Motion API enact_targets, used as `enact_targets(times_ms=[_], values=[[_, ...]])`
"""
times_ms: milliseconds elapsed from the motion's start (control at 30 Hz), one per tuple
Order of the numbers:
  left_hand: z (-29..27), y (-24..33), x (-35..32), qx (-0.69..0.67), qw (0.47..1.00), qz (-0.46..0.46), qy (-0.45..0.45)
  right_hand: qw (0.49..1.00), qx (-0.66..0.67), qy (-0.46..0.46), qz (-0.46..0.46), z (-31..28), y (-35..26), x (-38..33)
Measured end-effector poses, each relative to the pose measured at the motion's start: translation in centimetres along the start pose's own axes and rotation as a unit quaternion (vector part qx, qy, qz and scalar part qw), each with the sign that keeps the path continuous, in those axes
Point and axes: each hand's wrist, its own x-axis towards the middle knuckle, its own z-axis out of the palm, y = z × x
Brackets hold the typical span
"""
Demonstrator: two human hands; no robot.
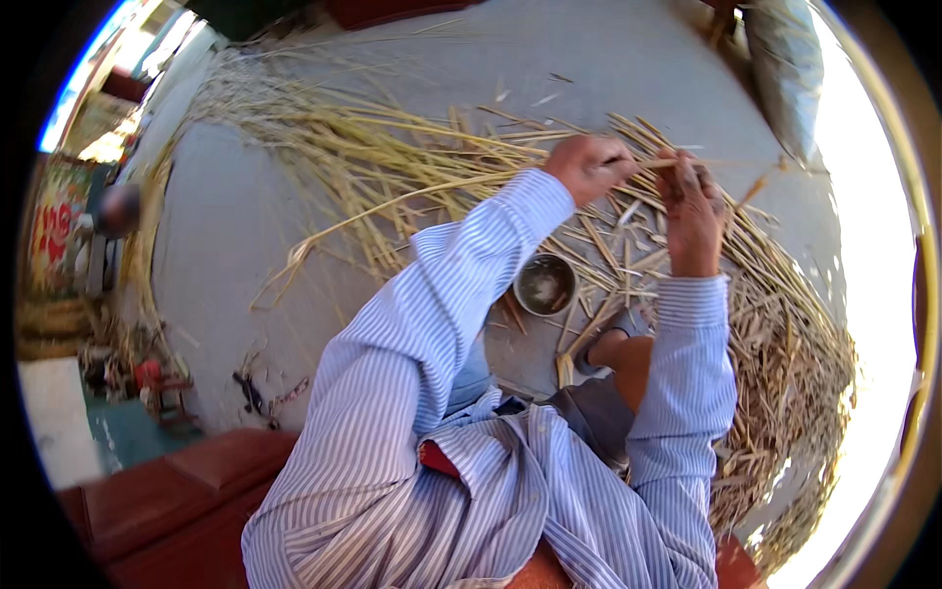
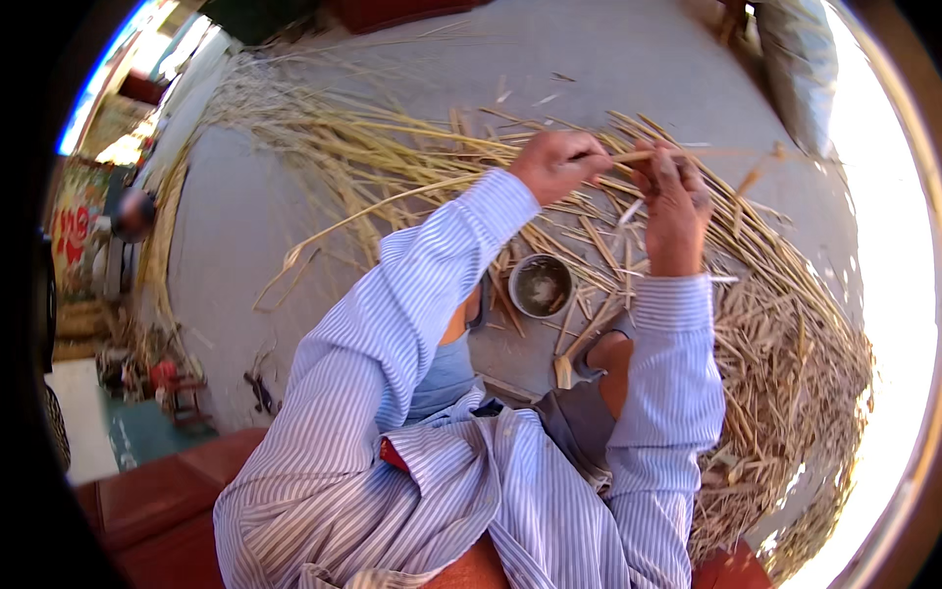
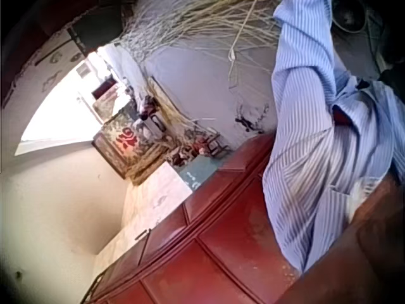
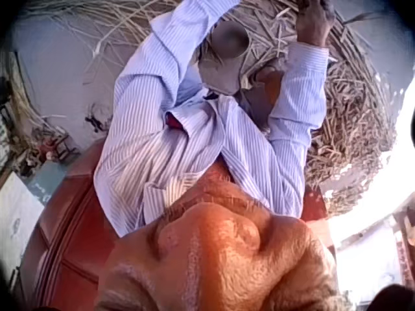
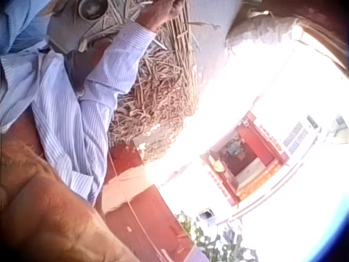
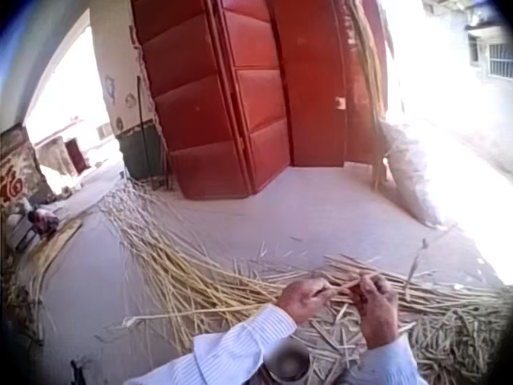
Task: The person sits on the floor and repeatedly strips the outer layers from long bamboo stalks using a small handheld tool. The person holds each stalk, scrapes it, and sets the processed pieces aside, accumulating a pile of stripped bamboo.
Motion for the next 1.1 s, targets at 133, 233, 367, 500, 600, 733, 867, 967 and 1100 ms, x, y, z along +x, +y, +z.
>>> enact_targets(times_ms=[133, 233, 367, 500, 600, 733, 867, 967, 1100], values=[[1.0, 3.9, 0.8, 0.171, 0.972, 0.139, 0.076, 0.998, 0.046, 0.035, -0.037, -0.9, -1.1, -0.3], [1.3, 5.4, 1.1, 0.264, 0.943, 0.192, 0.073, 0.996, 0.051, 0.077, -0.013, -1.5, -1.9, -0.8], [0.4, 7.7, 1.5, 0.335, 0.906, 0.251, 0.058, 0.990, 0.057, 0.129, -0.007, -2.6, -3.5, -1.4], [-2.2, 8.4, 0.7, 0.330, 0.913, 0.232, 0.052, 0.935, 0.225, 0.247, -0.116, -10.0, -7.8, -0.5], [-1.9, 10.4, 0.3, 0.319, 0.916, 0.241, 0.034, 0.854, 0.350, 0.360, -0.139, -17.6, -10.1, -1.1], [-1.3, 12.7, -0.3, 0.298, 0.924, 0.239, -0.014, 0.956, 0.271, 0.107, -0.026, -14.2, -10.5, -3.1], [-1.0, 13.6, -1.4, 0.286, 0.927, 0.235, -0.055, 0.950, 0.255, 0.141, -0.115, -16.8, -11.9, -4.0], [-1.9, 14.1, -2.0, 0.290, 0.931, 0.216, -0.059, 0.948, 0.210, 0.188, -0.145, -19.3, -13.0, -5.0], [-4.0, 14.5, -2.5, 0.255, 0.954, 0.140, -0.066, 0.968, 0.131, 0.174, -0.126, -18.4, -14.0, -6.4]])
